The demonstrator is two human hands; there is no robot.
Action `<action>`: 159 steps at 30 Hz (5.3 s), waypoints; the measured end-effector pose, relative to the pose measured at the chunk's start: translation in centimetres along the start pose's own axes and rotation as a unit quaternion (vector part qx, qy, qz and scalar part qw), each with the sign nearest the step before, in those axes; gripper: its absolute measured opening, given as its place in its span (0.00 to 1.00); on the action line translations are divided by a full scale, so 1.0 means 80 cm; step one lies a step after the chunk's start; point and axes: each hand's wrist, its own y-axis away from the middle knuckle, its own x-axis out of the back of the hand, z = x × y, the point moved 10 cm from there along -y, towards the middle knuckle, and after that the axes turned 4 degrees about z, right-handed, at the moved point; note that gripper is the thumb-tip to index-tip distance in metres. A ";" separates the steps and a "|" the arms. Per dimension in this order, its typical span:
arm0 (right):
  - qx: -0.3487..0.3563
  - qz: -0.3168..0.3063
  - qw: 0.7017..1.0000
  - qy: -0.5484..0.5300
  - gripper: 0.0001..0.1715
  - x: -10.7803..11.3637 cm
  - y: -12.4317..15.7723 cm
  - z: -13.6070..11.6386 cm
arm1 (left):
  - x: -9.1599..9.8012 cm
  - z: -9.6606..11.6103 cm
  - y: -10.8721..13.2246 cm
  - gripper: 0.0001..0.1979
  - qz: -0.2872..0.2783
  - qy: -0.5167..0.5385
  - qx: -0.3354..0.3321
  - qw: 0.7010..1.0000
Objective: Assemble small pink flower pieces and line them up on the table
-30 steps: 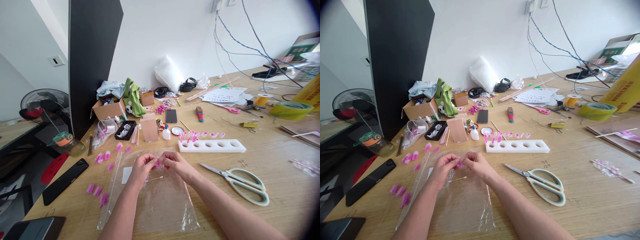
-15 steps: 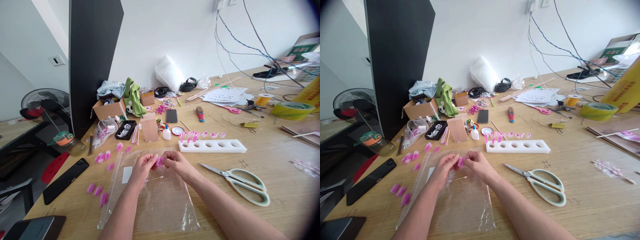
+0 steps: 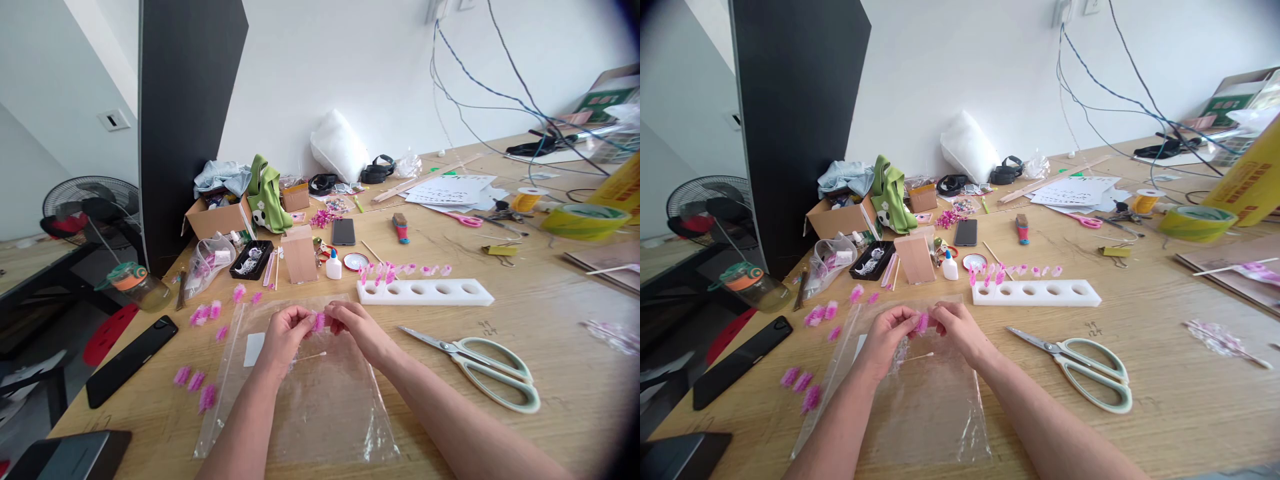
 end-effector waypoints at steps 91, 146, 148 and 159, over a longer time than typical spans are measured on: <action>0.039 0.010 0.994 0.103 0.28 0.000 -0.002 0.000 | 0.000 0.003 -0.001 0.17 0.012 -0.076 -0.051 0.996; -0.039 -0.017 0.999 0.021 0.17 -0.007 -0.002 0.016 | 0.002 -0.001 -0.003 0.17 0.009 -0.059 -0.032 0.998; -0.059 -0.014 0.998 -0.014 0.16 -0.006 0.000 0.021 | 0.002 -0.002 -0.003 0.17 0.009 -0.028 -0.021 0.999; -0.065 -0.067 0.985 -0.145 0.10 -0.021 0.002 0.023 | 0.007 -0.005 -0.003 0.16 0.027 0.009 -0.005 1.000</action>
